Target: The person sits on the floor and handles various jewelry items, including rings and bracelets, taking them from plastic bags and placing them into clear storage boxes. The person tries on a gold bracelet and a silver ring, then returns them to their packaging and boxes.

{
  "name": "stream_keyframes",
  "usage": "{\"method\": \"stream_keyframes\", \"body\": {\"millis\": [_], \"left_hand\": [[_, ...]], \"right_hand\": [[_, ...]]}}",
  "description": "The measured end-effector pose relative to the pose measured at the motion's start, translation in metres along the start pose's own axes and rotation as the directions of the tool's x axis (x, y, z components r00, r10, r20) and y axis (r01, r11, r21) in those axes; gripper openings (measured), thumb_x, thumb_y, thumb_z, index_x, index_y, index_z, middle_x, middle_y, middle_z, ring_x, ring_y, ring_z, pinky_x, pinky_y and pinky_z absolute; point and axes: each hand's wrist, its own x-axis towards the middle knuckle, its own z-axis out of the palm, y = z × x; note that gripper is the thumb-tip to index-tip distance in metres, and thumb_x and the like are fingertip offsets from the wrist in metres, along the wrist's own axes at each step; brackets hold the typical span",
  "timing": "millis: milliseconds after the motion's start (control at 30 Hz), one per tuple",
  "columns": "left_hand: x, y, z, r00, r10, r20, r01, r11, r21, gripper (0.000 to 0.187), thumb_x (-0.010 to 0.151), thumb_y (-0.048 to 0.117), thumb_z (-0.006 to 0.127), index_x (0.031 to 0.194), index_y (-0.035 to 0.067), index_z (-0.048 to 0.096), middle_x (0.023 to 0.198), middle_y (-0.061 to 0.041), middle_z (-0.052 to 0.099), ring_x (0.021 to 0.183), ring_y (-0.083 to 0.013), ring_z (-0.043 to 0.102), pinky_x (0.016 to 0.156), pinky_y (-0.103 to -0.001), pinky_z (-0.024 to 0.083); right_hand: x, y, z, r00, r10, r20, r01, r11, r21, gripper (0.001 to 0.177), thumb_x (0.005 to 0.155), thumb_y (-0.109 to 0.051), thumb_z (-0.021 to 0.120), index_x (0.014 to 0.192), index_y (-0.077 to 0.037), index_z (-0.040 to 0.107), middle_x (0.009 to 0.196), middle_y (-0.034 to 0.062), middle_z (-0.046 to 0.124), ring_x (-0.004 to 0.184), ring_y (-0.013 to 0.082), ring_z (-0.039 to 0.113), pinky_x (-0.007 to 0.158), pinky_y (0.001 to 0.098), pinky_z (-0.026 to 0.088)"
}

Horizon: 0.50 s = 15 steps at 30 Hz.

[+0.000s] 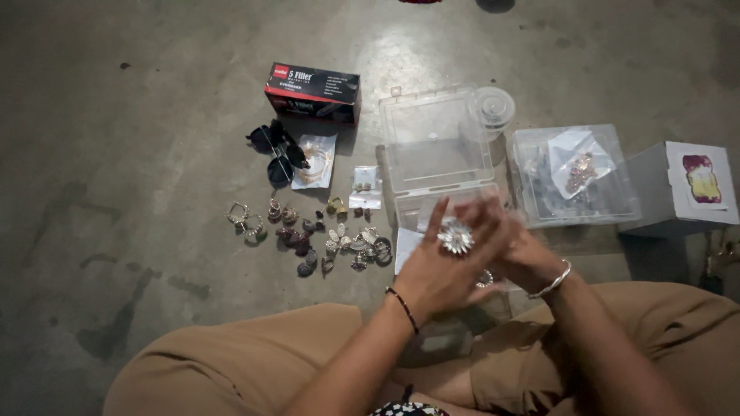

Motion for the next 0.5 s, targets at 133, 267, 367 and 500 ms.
{"method": "stream_keyframes", "body": {"millis": [133,267,367,500], "left_hand": [[0.000,-0.021,-0.008,0.957,-0.276,0.092,0.262,0.955,0.139,0.105,0.091,0.076,0.043,0.165,0.012,0.006,0.175,-0.009,0.004,0.160,-0.0224,-0.001,0.125,-0.053,-0.008],[-0.001,-0.027,-0.020,0.895,-0.408,0.180,0.372,0.905,0.205,0.110,0.088,0.077,0.044,0.162,0.005,0.007,0.172,-0.013,0.002,0.157,-0.0228,-0.004,0.124,-0.049,-0.005],[0.003,-0.023,-0.029,0.806,-0.471,0.359,0.434,0.882,0.182,0.117,0.083,0.085,0.039,0.159,0.001,0.011,0.169,-0.016,0.005,0.157,-0.0234,-0.002,0.123,-0.048,-0.005],[0.003,-0.017,-0.045,0.686,-0.479,0.547,0.501,0.857,0.123,0.129,0.078,0.094,0.032,0.158,-0.005,0.012,0.166,-0.021,0.013,0.154,-0.0267,0.004,0.121,-0.047,-0.004]], "right_hand": [[-0.003,-0.011,-0.012,0.977,0.196,-0.084,0.007,0.363,0.932,0.063,0.079,-0.001,0.063,0.139,-0.014,0.046,0.146,0.0064,0.047,0.128,0.0255,0.056,0.105,0.0442,0.052],[-0.003,-0.003,-0.014,0.954,0.263,-0.143,0.031,0.387,0.922,0.057,0.084,0.000,0.061,0.139,-0.008,0.048,0.147,0.0113,0.048,0.126,0.0281,0.058,0.102,0.0452,0.055],[-0.001,0.006,-0.007,0.937,0.331,-0.116,-0.042,0.435,0.900,0.051,0.086,0.000,0.060,0.136,-0.008,0.051,0.143,0.0101,0.053,0.123,0.0262,0.060,0.101,0.0427,0.055],[-0.001,0.012,-0.005,0.936,0.335,-0.105,-0.058,0.444,0.894,0.045,0.089,0.000,0.057,0.133,-0.007,0.053,0.138,0.0078,0.057,0.121,0.0235,0.061,0.100,0.0405,0.056]]}}
